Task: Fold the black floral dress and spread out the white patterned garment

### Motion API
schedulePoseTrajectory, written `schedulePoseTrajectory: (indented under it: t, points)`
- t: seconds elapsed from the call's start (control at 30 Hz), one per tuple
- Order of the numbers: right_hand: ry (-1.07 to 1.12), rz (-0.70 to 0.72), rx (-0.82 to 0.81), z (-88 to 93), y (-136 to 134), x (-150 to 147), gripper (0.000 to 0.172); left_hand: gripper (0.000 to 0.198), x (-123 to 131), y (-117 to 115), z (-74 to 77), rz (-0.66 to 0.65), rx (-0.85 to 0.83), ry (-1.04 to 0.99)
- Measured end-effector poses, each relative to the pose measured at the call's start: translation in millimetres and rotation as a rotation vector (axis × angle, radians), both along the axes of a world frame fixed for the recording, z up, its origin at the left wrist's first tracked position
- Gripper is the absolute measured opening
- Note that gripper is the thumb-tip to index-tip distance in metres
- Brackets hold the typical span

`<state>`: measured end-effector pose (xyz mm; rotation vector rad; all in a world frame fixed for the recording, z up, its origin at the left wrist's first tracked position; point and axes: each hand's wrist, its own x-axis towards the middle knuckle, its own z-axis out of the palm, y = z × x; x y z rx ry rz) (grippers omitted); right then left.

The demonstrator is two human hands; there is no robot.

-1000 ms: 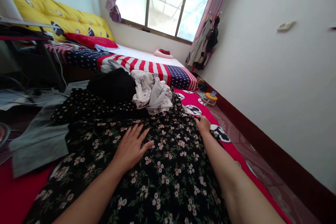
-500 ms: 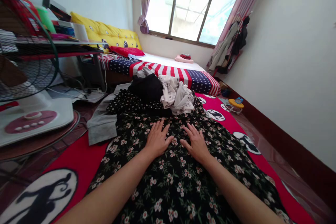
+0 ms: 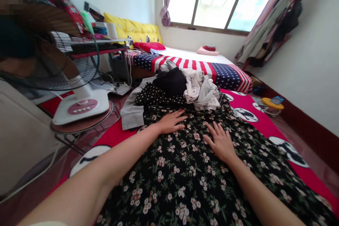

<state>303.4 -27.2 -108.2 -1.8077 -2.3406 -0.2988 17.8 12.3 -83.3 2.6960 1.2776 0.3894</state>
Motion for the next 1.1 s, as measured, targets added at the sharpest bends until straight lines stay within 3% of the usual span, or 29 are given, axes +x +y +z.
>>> schedulePoseTrajectory:
  t: [0.13,0.3,0.43,0.53,0.7,0.87,1.0,1.1]
  points:
    - [-0.006,0.01,0.016,-2.8,3,1,0.059,0.041,-20,-29,11.4,-0.065,0.11,-0.013]
    - [0.0,0.004,0.009,-1.8,3,0,0.058,0.037,-83,-67,23.9,-0.022,0.238,0.171]
    - [0.007,-0.002,0.005,-0.6,2,-1,0.058,0.042,-127,-62,29.6,0.068,0.245,0.316]
    - [0.013,-0.002,0.004,-0.1,2,0,0.057,0.042,-142,-45,30.9,0.059,0.279,0.337]
    - [0.012,0.002,-0.013,0.8,2,1,0.058,0.044,-149,-25,21.9,0.057,0.281,0.285]
    - [0.025,0.0,-0.032,2.3,2,0,0.058,0.045,-149,-29,24.9,0.077,0.262,0.322]
    - [0.06,-0.009,-0.039,4.4,3,-2,0.057,0.04,-122,-52,41.2,0.158,0.286,0.329]
    - [0.08,-0.023,-0.055,7.6,1,-5,0.057,0.037,-84,-86,41.4,0.218,0.3,0.161]
